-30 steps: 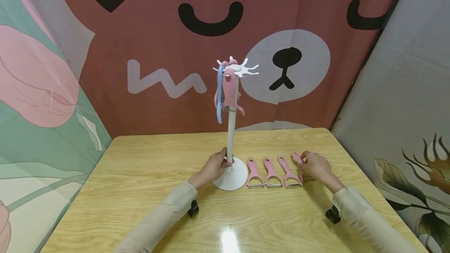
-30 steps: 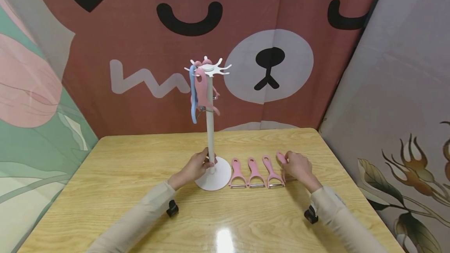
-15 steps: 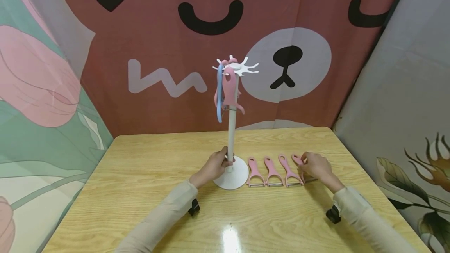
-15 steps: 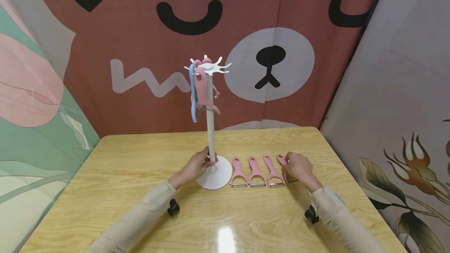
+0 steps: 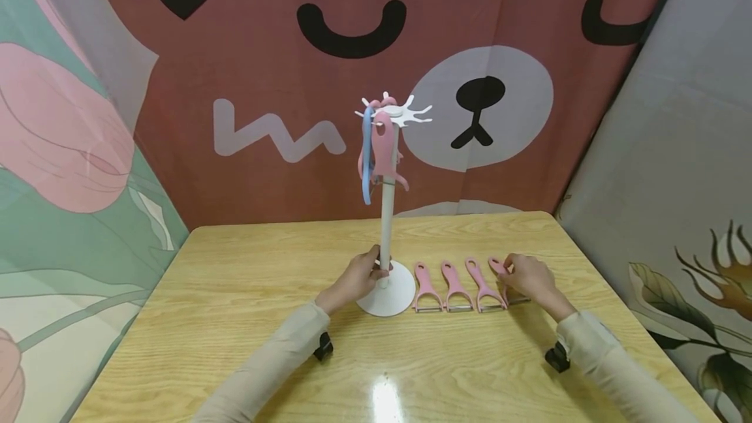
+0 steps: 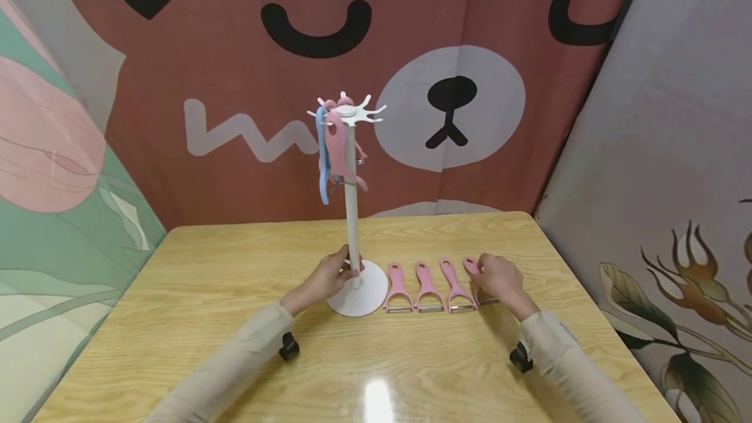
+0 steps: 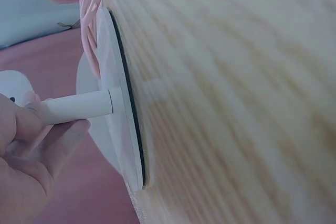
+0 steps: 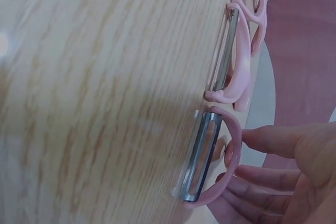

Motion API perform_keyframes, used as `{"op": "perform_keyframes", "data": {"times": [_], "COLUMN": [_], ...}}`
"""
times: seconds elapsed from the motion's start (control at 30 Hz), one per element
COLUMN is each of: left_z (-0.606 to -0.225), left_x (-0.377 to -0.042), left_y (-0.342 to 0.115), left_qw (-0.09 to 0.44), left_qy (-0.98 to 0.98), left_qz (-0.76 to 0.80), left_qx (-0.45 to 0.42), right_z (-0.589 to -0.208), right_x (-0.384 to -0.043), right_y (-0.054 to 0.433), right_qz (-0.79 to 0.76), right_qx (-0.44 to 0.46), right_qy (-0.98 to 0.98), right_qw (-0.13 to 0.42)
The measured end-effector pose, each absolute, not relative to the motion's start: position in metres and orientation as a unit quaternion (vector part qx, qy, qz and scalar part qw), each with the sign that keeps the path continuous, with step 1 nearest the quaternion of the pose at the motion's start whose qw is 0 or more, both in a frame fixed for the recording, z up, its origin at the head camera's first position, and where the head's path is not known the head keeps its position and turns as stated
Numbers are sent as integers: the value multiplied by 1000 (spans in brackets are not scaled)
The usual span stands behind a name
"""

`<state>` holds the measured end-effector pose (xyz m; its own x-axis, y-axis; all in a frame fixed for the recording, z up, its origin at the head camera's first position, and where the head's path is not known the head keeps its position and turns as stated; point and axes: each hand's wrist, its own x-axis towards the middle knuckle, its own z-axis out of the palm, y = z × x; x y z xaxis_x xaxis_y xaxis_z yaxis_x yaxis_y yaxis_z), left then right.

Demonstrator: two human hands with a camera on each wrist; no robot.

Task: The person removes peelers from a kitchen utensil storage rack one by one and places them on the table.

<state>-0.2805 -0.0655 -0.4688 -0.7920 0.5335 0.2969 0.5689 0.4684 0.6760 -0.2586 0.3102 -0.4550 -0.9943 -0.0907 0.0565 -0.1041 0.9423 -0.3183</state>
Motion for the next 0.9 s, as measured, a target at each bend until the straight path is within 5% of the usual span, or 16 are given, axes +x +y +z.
{"op": "perform_keyframes", "data": {"times": [0.9], "left_z": [-470], "left_x": [-286], "left_y": [-81], "left_qw": [-19], "left_qy": [-848], "left_qz": [-423], "left_qx": [-319], "right_z": [-447], "right_x": [-265], "right_y": [268], "right_qz": [197], "right_qx": [130], "right_qy": [-956], "right_qw": [172]}}
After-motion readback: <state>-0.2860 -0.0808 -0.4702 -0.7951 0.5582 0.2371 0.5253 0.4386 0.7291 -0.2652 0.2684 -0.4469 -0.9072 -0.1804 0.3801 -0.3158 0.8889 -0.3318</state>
